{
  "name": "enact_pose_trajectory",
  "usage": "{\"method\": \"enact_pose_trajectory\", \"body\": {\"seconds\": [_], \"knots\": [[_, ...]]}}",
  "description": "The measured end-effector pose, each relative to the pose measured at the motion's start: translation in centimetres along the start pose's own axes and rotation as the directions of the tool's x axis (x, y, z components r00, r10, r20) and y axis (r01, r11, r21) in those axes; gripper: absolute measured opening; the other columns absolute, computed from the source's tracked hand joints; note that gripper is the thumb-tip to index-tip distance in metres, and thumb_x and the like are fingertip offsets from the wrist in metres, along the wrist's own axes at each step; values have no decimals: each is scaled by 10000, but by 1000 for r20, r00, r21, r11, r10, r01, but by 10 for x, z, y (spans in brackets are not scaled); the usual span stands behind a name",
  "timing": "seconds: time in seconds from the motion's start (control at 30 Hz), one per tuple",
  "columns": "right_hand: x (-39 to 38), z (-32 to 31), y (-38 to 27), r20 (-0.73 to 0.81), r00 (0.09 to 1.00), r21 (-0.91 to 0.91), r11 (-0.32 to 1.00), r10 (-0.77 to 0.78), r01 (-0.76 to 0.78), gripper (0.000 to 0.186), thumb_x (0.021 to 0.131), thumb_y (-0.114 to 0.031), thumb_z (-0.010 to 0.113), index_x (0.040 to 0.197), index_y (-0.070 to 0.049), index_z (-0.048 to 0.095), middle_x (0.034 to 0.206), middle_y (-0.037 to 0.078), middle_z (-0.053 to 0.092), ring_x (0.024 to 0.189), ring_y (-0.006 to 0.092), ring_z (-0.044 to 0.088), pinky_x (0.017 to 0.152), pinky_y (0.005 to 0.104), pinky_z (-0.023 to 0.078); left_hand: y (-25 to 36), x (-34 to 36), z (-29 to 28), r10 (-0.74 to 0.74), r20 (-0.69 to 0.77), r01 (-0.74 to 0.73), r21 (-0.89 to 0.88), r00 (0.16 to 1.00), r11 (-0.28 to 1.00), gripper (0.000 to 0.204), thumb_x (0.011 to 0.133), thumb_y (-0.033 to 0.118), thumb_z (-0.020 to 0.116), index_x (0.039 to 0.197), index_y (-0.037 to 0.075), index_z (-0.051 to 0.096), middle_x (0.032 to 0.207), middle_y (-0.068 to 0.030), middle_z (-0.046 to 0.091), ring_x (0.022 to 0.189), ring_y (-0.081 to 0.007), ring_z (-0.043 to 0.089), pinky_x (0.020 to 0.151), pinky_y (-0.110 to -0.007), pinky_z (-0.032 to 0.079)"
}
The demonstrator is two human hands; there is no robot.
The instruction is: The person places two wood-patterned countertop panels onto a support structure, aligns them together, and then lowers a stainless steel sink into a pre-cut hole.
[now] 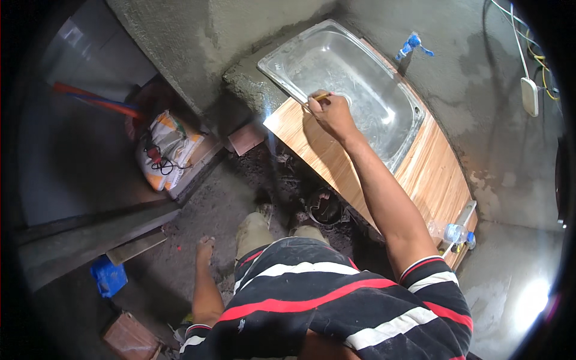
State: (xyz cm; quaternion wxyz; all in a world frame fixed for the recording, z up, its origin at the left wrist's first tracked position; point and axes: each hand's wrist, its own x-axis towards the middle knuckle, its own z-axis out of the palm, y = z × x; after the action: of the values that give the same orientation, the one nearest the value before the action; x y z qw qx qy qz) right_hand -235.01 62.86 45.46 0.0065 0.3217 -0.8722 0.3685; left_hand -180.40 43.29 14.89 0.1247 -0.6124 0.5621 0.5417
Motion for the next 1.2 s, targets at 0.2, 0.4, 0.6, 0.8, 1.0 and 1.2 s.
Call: {"method": "enact_pose_trajectory", "body": {"seconds": [0.2, 0.4, 0.6, 0.8, 1.0, 1.2], "knots": [[25, 13, 4, -5, 1000, 59, 998, -2, 2, 238, 887, -234, 589, 855, -36, 717, 792, 237, 676, 740, 427, 667, 719, 451, 545, -32, 1, 6, -1, 67, -5, 97, 998, 995, 270, 916, 239, 692, 1002, -17, 709, 846, -61, 683, 749, -175, 600, 652, -388, 467], [-29, -39, 32, 95, 995, -265, 963, -30, 54, 233, 883, -244, 602, 850, -44, 718, 762, 239, 665, 745, 429, 668, 726, 481, 549, -50, -29, 33, -76, -125, 93, 134, 989, 987, 207, 913, 244, 685, 935, 39, 705, 767, -36, 623, 628, -174, 527, 568, -402, 414], [-119, -115, 30, 151, 959, -281, 941, 238, -189, 209, 885, -230, 607, 885, -45, 702, 725, 220, 657, 681, 403, 663, 677, 439, 544, -71, -2, 31, -149, 83, 146, 44, 985, 988, 241, 911, 257, 687, 1027, 46, 689, 769, -41, 627, 629, -192, 542, 574, -383, 438], [-138, -108, 49, -15, 940, 152, 930, 340, -334, 290, 932, -235, 637, 1060, 15, 710, 763, 121, 717, 695, 184, 681, 680, 324, 546, -12, 22, 42, 48, 39, -54, 170, 998, 984, 329, 933, 277, 687, 1090, -12, 666, 827, -34, 655, 633, -184, 548, 571, -368, 439], [-156, -110, 86, 45, 871, 314, 821, 489, -477, 265, 955, -223, 696, 1003, 37, 689, 821, 82, 708, 738, 136, 670, 697, 278, 540, 42, -3, 41, 211, 15, -210, -17, 977, 977, 461, 934, 294, 686, 1232, -56, 649, 853, -41, 665, 679, -173, 565, 633, -355, 455], [-170, -98, 82, -158, 975, -25, 986, 158, -164, 159, 898, -170, 742, 918, -16, 714, 821, 147, 712, 715, 236, 702, 663, 297, 554, -2, -16, 44, 64, 9, -64, 210, 998, 976, 354, 924, 299, 678, 1094, -10, 717, 803, -54, 671, 698, -164, 579, 648, -340, 454]]}}
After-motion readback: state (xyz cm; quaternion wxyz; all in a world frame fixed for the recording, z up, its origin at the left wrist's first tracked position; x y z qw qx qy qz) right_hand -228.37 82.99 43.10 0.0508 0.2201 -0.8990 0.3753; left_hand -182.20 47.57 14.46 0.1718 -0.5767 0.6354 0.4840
